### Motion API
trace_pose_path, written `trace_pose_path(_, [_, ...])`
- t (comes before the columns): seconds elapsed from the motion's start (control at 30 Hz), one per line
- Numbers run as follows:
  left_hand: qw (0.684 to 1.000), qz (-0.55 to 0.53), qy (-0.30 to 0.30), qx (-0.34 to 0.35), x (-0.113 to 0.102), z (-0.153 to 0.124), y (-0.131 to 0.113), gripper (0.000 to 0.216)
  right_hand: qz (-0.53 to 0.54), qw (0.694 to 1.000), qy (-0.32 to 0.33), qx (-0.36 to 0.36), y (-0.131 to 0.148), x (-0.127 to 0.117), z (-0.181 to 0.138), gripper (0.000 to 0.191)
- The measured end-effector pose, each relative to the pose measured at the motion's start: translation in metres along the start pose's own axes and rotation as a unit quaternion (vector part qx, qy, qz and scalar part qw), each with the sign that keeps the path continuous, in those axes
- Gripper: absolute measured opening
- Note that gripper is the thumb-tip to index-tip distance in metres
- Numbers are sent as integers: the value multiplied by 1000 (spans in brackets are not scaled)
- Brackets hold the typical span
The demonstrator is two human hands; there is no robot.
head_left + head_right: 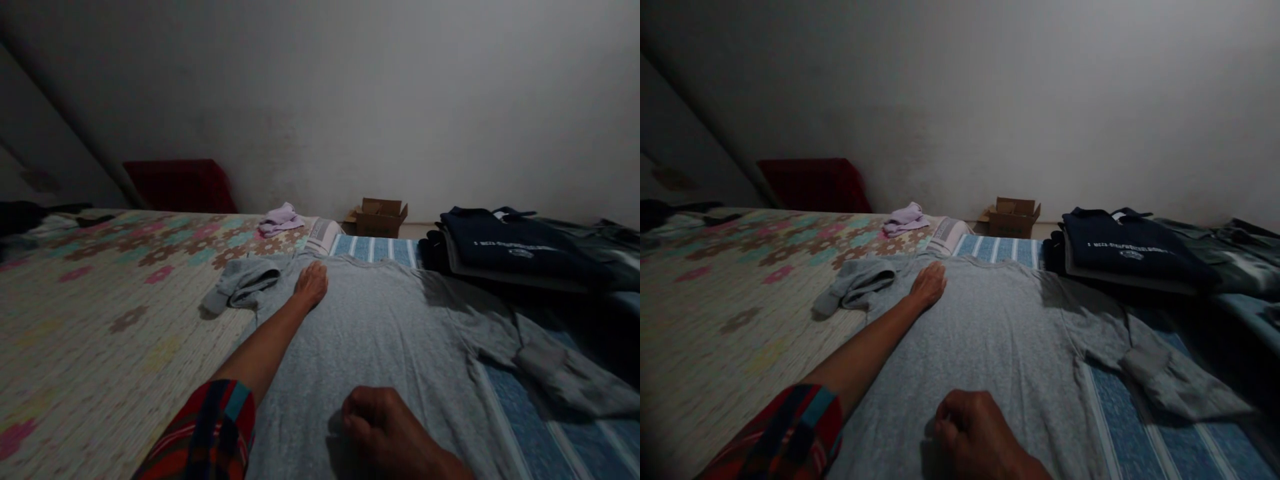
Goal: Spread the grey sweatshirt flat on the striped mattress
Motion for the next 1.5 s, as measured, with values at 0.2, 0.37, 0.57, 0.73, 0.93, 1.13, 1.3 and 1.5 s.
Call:
trace_pose_path(0.2, [994,-27,79,65,-12,-67,-43,27,-27,997,-66,-28,10,-44,-30,18])
trace_pose_path(0.37, [983,-52,154,90,-37,-161,-61,38,-65,989,-134,-1,-12,-86,-83,30])
trace_pose_path(0.57, [968,-92,216,94,-86,-264,-62,41,-158,978,-126,-40,-29,-68,-147,31])
trace_pose_path(0.73, [975,-37,211,56,-117,-310,-57,26,-265,933,-136,-202,-24,-19,-179,22])
trace_pose_path(0.93, [994,42,85,-47,-137,-325,-21,17,-295,877,-250,-286,-16,-40,-209,17])
trace_pose_path(1.13, [983,-4,-66,-173,-150,-340,24,36,-208,890,-404,26,-59,-119,-237,40])
trace_pose_path(1.3, [959,-30,-139,-246,-160,-351,39,42,-48,910,-375,168,-76,-120,-239,58])
trace_pose_path(1.5, [919,-109,-142,-352,-154,-374,47,58,68,914,-346,202,-68,-89,-234,69])
Point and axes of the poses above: each hand's wrist, its own z-axis towards the middle knuckle, its own x-axis out of the palm, y = z × x, the point moved 8 cm from there along z, towards the middle knuckle, and after that the axes turned 7 degrees about -y, right-handed, at the moved point
